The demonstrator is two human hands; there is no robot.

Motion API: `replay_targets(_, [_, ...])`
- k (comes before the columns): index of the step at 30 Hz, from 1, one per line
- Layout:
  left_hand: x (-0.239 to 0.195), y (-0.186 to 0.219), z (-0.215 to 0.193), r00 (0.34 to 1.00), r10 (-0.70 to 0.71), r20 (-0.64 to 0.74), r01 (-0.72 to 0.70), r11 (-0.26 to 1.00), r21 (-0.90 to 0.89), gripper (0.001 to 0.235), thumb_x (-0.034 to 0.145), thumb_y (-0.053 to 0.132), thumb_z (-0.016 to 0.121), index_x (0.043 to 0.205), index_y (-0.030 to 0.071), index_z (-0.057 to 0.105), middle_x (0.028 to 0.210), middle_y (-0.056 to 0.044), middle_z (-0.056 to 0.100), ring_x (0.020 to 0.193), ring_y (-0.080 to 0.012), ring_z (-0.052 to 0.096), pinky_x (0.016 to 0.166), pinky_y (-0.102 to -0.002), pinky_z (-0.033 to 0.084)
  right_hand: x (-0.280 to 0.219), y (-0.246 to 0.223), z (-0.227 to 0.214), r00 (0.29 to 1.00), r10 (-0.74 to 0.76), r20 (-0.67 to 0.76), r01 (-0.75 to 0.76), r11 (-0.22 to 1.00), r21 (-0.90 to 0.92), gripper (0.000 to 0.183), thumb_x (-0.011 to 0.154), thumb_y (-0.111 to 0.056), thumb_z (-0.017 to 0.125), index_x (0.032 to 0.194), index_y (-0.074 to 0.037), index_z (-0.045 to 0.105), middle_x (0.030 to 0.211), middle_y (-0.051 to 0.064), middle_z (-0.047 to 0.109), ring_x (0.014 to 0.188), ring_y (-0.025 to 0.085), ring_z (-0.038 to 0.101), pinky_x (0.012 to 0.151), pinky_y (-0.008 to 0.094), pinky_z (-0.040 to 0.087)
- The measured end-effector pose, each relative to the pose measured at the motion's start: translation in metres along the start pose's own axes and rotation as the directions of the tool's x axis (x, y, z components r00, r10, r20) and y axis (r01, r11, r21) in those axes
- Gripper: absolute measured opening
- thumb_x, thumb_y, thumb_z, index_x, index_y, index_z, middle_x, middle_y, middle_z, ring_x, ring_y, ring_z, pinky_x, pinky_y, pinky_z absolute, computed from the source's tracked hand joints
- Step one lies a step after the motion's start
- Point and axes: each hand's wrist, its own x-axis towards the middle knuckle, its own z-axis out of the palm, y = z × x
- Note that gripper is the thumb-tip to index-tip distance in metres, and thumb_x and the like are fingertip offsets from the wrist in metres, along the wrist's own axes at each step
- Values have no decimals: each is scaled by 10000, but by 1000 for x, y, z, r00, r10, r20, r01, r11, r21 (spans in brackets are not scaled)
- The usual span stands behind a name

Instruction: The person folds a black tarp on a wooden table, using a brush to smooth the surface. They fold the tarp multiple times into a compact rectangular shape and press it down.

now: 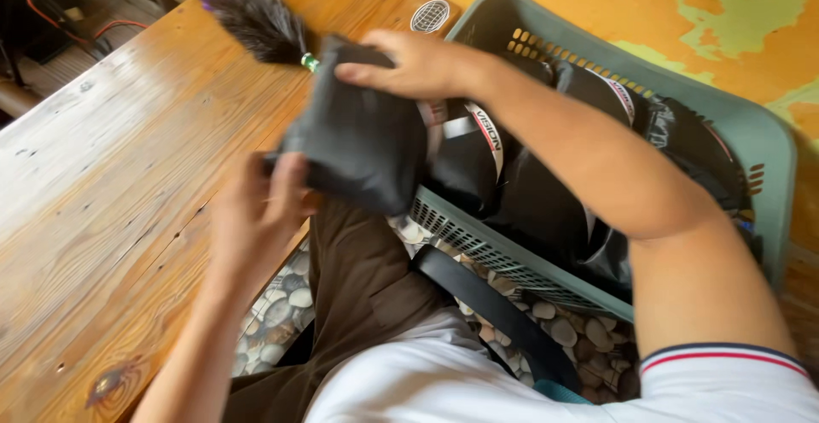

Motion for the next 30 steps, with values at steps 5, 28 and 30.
replay_targets(5, [25,25,115,943,313,109,-323,943,84,559,961,478,582,1334,78,466,1216,-128,662,1052,-334,673,801,-491,525,-40,105,-55,989,97,-115,-96,995,15,637,903,-641,533,1310,-163,640,1285,-2,674,1164,128,621,968,296,454])
replay_targets(28, [102,18,294,706,469,530,-704,385,597,884,921,662,585,1522,36,414,1682,-273,73,1569,-401,77,1204,-599,231,-6,289,25,832,9,-554,-284,865,-413,718,1081,-647,339,1235,12,578,1348,248,584,1353,483,457,1071,751,267])
replay_targets(30, [96,19,295,746,448,493,-654,352,669,922,917,739,508,1523,52,407,1672,-249,195,1548,-395,194,1152,-615,280,-2,282,16,859,137,-493,-336,877,-344,786,1069,-671,232,1286,14,549,1380,265,567,1321,454,485,1093,734,280])
